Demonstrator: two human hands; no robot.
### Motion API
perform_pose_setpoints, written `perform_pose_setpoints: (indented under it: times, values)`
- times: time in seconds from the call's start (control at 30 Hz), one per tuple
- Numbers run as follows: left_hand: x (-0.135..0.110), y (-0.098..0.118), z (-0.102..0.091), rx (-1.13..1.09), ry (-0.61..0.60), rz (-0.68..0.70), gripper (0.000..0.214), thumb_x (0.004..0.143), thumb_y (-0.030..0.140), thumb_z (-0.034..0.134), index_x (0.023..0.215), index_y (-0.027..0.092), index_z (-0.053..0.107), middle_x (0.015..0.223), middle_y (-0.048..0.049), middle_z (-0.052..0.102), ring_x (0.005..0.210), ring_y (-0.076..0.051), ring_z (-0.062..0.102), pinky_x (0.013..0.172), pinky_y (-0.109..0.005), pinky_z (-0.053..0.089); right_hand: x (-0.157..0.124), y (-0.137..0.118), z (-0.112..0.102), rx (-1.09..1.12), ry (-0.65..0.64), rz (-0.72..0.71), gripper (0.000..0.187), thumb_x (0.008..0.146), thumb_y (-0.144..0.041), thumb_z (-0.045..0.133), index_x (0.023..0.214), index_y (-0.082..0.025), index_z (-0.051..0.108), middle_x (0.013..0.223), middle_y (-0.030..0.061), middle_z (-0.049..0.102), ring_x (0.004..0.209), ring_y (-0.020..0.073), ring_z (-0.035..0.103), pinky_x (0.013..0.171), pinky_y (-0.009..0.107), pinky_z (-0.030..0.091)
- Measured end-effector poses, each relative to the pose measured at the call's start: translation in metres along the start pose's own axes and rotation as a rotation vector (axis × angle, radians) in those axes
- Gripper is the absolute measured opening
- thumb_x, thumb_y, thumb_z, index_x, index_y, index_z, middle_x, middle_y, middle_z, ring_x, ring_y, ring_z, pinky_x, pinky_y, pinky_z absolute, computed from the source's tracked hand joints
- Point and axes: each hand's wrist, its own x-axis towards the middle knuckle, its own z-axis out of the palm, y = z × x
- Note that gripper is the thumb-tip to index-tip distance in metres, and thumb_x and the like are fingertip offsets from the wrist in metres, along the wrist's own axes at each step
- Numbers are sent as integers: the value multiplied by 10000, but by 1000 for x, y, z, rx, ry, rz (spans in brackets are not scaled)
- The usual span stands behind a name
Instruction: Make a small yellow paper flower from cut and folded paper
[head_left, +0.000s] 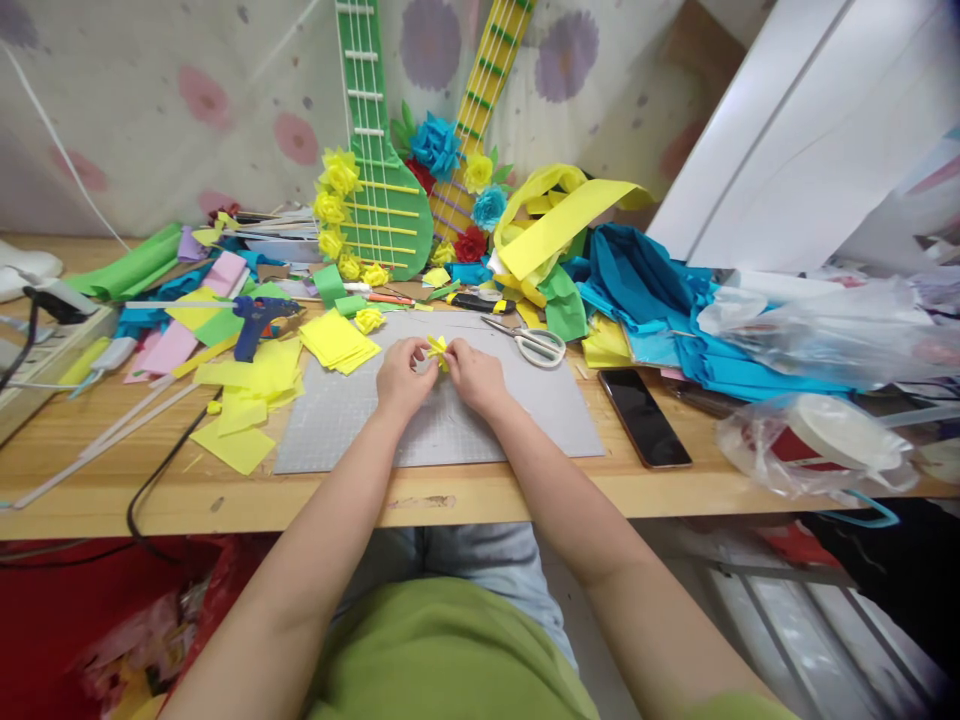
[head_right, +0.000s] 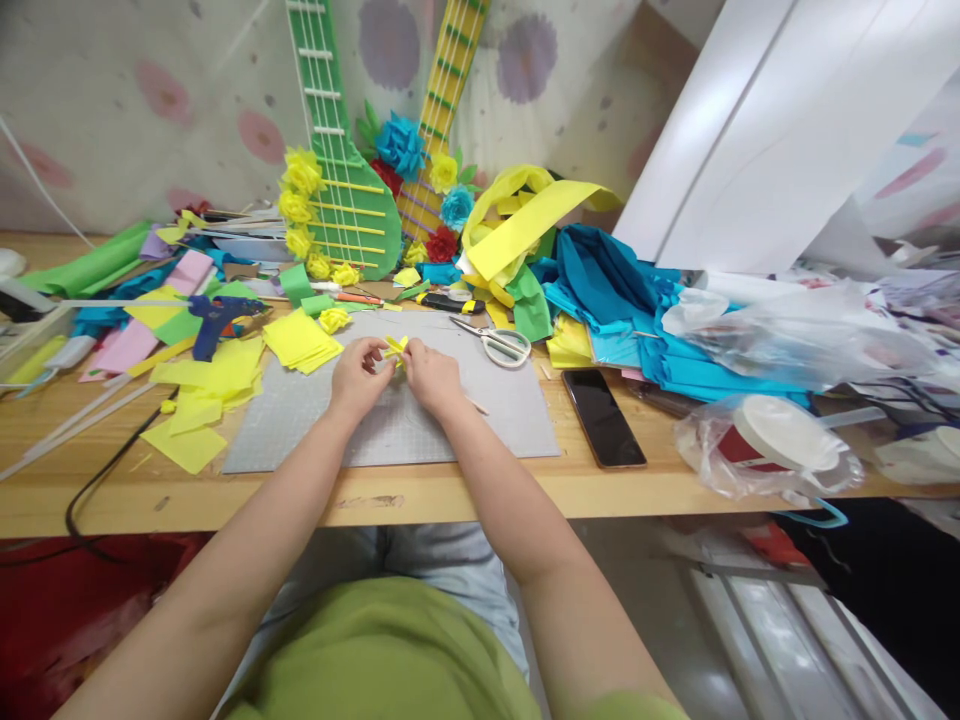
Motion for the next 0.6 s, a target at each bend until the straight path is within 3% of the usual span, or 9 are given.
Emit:
perform_pose_setpoints:
  times: [0.1, 0.27, 0.6]
  values:
    - [1, -2, 0, 189, 43, 110, 112, 668, 225, 610, 780, 217, 608, 810, -34, 524, 782, -164, 500, 652, -269, 387, 0, 0, 0, -9, -1, -1, 243, 910, -314, 316, 1029, -200, 495, 924, 55, 659, 803, 175, 608, 630, 254, 355]
    - [0, -1, 1, 257, 56, 186, 30, 705, 238, 598, 726, 217, 596, 839, -39, 561, 865, -183, 506, 703, -282, 387, -1, -1, 0, -23, 16, -11, 240, 908, -311, 312, 1013, -203, 500, 904, 55, 650, 808, 179, 597, 631, 258, 354]
    - [-10, 9, 10, 422, 50, 92, 57, 722, 242, 545, 688, 200, 529, 732, -29, 594, 689, -179, 545, 656, -308, 346, 0, -3, 4, 19, 71, 19, 224, 907, -273, 289, 978, -218, 494, 982, 45, 593, 850, 165, 551, 628, 254, 343]
